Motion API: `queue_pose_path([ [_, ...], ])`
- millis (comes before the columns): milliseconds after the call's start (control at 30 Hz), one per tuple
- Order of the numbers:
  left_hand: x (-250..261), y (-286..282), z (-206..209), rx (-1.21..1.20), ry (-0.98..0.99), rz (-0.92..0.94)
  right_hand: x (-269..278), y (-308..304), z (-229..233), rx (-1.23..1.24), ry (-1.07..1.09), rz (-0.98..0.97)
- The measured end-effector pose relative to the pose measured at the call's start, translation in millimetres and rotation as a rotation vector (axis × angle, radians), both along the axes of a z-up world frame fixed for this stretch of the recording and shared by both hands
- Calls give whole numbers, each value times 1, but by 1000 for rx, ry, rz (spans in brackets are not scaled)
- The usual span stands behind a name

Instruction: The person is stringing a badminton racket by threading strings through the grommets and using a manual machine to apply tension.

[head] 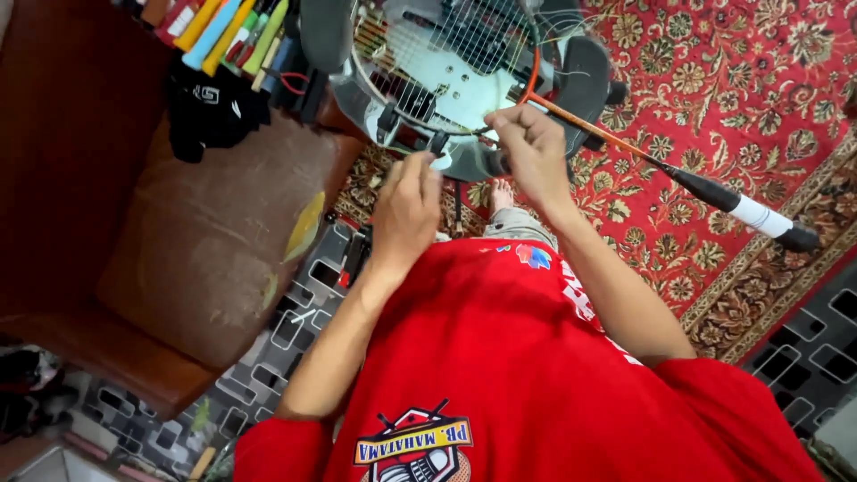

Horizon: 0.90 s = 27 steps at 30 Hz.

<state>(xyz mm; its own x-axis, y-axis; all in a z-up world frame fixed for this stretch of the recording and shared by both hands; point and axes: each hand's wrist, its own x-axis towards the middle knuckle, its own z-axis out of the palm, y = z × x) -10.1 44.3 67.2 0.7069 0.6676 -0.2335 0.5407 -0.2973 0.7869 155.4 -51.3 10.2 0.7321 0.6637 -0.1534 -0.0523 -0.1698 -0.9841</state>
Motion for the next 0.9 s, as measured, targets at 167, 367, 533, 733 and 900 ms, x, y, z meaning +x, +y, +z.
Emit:
queue_pose_path([
  [167, 23, 31, 4, 173, -65, -24, 13, -4, -19, -23, -288, 3],
  [367, 101, 52, -14, 60, -122, -133, -4, -2, -5, 13, -819, 84],
  [533, 136, 60, -18, -109, -168, -175, -4, -1, -7, 41, -917, 87],
  [733, 148, 70, -45, 217, -221, -240, -6, -1, -14, 31, -976, 91],
  [900, 155, 70, -44, 273, -198, -234, -6, 1, -16, 34, -992, 67],
])
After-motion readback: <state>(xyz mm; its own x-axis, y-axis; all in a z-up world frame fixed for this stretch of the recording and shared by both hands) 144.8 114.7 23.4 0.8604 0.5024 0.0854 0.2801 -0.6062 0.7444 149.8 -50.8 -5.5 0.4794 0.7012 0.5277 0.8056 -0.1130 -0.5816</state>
